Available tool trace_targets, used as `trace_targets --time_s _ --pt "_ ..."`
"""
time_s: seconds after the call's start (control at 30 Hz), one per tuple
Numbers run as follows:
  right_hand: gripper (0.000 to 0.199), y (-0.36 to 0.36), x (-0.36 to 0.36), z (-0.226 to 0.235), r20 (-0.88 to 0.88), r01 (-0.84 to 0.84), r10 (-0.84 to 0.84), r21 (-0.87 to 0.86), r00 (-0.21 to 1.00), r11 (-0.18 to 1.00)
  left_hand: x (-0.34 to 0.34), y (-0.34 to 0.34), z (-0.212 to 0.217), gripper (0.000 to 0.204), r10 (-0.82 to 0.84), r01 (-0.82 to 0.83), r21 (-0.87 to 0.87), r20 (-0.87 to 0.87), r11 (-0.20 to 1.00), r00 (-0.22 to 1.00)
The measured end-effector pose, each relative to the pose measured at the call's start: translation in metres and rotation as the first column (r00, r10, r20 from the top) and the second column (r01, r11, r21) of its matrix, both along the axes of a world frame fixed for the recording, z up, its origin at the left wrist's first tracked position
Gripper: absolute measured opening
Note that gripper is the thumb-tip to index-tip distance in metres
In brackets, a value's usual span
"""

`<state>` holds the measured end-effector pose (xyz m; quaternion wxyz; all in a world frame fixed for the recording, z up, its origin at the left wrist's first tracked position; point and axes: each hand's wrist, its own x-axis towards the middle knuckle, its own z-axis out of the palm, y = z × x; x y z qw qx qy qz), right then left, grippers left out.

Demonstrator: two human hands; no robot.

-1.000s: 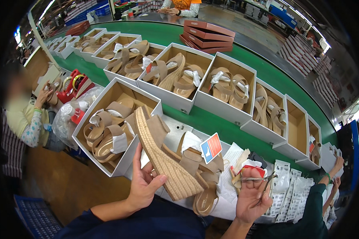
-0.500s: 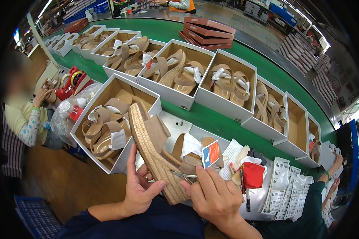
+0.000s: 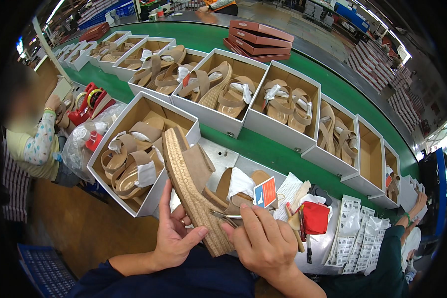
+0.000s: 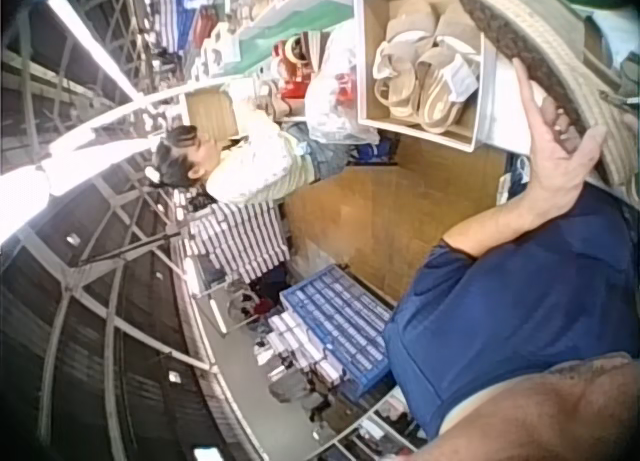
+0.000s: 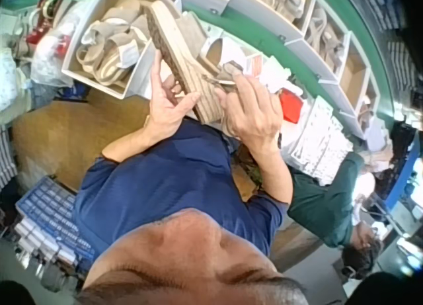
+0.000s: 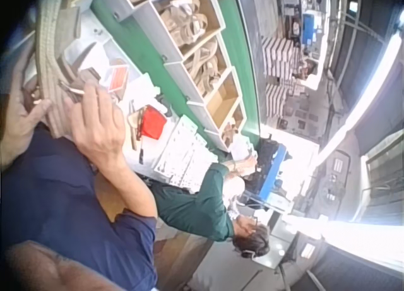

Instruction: The person picks up beige wedge sandals from open boxes on a green conveyor, uses a small blade to trim excess material from the sole and heel, and places the finished shoes back into boxes. The person repeats this process for multiple pairs.

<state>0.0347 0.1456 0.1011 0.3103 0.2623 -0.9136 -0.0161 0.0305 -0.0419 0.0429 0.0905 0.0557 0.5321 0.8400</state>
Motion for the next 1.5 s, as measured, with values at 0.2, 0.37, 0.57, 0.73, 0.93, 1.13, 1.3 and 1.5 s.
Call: trace_targets --time_s 0.2,0.37,0.57,0.73,0.93,1.13,1.3,1.5 --pt "0.034 -0.001 0.001 0.0 0.002 0.015 -0.015 0.027 1.0 1.0 -0.001 0.0 -0.003 0.107 -0.003 0.003 -0.011 -0.006 1.0 1.0" --pt "0.036 0.002 -0.002 0.0 -0.005 0.024 -0.024 -0.058 1.0 0.998 -0.004 -0.002 -0.002 0.107 -0.015 0.015 0.005 -0.004 1.0 1.0" --pt "0.036 0.007 0.0 -0.009 0.102 0.102 -0.076 -0.29 0.992 0.951 -0.016 -0.006 0.006 0.106 -0.052 0.05 -0.073 -0.033 0.996 0.998" --pt "0.033 0.005 -0.004 -0.011 0.057 0.117 -0.106 -0.253 0.993 0.96 -0.022 -0.011 0.006 0.106 -0.081 0.081 -0.111 0.005 0.991 0.997" --pt "0.025 0.019 -0.008 -0.019 0.114 0.223 -0.192 -0.556 0.975 0.801 -0.022 -0.019 0.002 0.105 -0.078 0.08 -0.081 0.036 0.993 0.996" --pt "0.022 0.055 0.011 -0.069 0.409 0.552 -0.373 -0.658 0.833 0.512 -0.026 -0.029 -0.002 0.103 -0.07 0.072 -0.033 0.04 0.997 0.997" --pt "0.029 0.093 0.048 -0.145 0.504 0.828 -0.658 -0.346 0.56 0.44 -0.029 -0.032 -0.007 0.099 -0.074 0.076 -0.013 0.114 0.997 0.991" --pt "0.029 0.078 0.056 -0.162 0.473 0.831 -0.684 -0.332 0.556 0.446 -0.032 -0.027 -0.013 0.091 0.06 -0.055 -0.047 0.112 0.997 0.992"
